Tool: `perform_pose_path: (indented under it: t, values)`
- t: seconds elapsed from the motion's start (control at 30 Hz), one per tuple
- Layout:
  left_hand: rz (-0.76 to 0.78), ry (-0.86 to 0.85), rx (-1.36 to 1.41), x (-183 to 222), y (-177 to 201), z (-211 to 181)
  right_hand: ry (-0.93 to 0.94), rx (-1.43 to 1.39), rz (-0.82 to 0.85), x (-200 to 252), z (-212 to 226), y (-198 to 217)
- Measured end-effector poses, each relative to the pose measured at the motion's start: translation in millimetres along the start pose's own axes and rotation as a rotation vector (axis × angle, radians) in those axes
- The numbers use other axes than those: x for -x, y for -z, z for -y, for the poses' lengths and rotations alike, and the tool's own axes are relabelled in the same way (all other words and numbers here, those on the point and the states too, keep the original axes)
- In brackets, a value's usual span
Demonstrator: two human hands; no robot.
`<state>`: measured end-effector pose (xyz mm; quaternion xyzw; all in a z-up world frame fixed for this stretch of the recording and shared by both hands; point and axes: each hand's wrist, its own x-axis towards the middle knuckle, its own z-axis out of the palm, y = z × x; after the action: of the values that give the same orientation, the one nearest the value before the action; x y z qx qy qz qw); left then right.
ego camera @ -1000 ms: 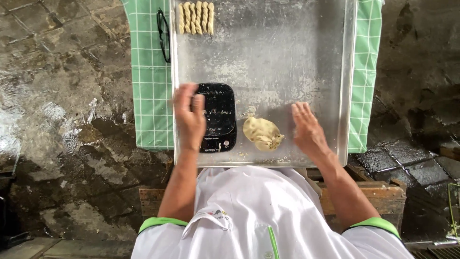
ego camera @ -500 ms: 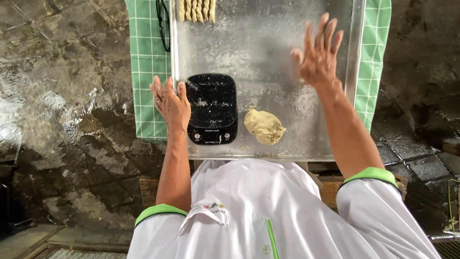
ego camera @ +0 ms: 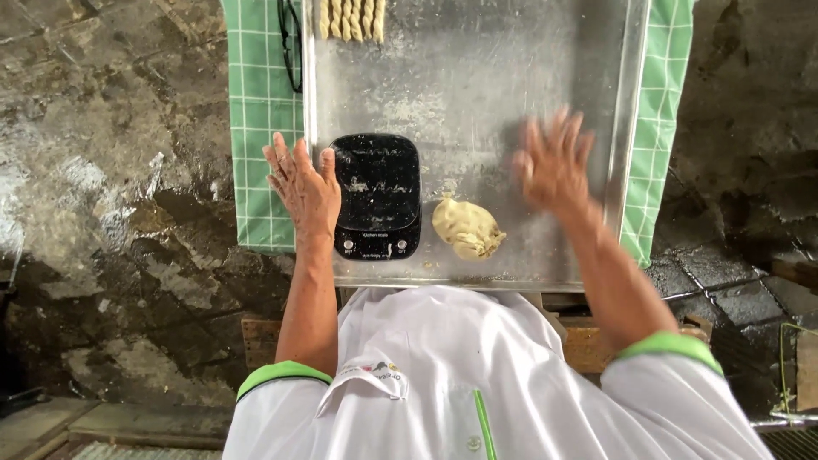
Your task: Shaping small pieces of dough into thin strips by rolling them on a tray and arranging them in rows.
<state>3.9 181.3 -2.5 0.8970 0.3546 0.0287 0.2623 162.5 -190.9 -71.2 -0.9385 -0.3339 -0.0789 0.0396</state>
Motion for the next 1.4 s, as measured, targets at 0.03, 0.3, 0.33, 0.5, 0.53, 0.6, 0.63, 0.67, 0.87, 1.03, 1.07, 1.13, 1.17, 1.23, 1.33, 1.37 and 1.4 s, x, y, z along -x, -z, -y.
perform_pose_path:
  t: [0.03, 0.3, 0.33, 0.5, 0.53, 0.6, 0.63, 0.67, 0.87, 1.03, 1.07, 1.13, 1.17, 1.23, 1.33, 1.37, 1.4]
  values:
    - [0.001, 0.003, -0.002, 0.3, -3.0, 2.6, 0.002, -0.002, 0.002, -23.7, -16.3, -12.2]
    - [-0.015, -0.031, -0.027, 0.2, -8.4, 9.3, 0.103, 0.090, -0.265, -73.7, -58.3, -49.8]
    - [-0.009, -0.037, -0.026, -0.1, -9.6, 8.3, 0.096, 0.094, -0.262, -47.9, -45.8, -48.6]
    - [-0.054, -0.030, -0.026, -2.5, -16.8, 13.7, 0.006, -0.126, 0.180, 61.1, 30.5, 20.3]
    - [-0.053, -0.031, -0.022, -5.7, -17.9, 13.8, 0.006, -0.122, 0.180, 59.7, 26.3, 22.8]
    - [-0.041, -0.045, -0.019, -5.0, -19.0, 19.0, -0.079, -0.255, 0.098, 62.6, 21.9, 26.6]
    - [-0.036, -0.039, -0.021, -5.6, -21.9, 21.2, -0.078, -0.258, 0.105, 65.9, 17.5, 26.1]
    - [-0.050, -0.051, -0.013, -5.9, -24.6, 23.2, -0.143, -0.358, 0.039, 69.4, 13.1, 25.8]
    - [-0.060, -0.027, -0.026, -2.5, -20.2, 21.6, -0.287, -0.269, -0.065, 88.8, -1.2, 6.4]
    - [-0.067, -0.034, -0.010, -3.4, -22.3, 17.7, -0.242, -0.137, 0.025, 89.2, 12.7, -4.2]
    - [-0.086, -0.045, 0.006, -1.6, -20.8, 16.3, -0.246, -0.236, -0.003, 91.3, 7.0, -17.3]
    - [-0.113, -0.055, 0.023, 0.9, -19.2, 17.7, -0.242, -0.336, -0.036, 79.3, 14.5, -6.2]
    - [-0.172, -0.108, 0.110, 1.9, -19.8, 21.4, -0.413, -0.674, -0.192, 67.6, 28.6, 17.7]
    - [-0.231, -0.166, 0.196, 15.1, -13.1, 5.5, -0.585, -1.014, -0.353, 51.4, 45.4, 49.5]
    - [-0.095, -0.478, 0.709, 56.3, -21.6, -43.6, -0.797, -1.604, -0.395, 44.9, 55.7, 69.4]
    - [-0.034, -0.603, 0.751, 68.9, -41.4, -53.8, -0.813, -1.729, -0.429, 43.5, 62.8, 72.7]
    - [0.029, -0.729, 0.791, 81.5, -60.8, -64.4, -0.829, -1.853, -0.463, 42.2, 69.9, 76.8]
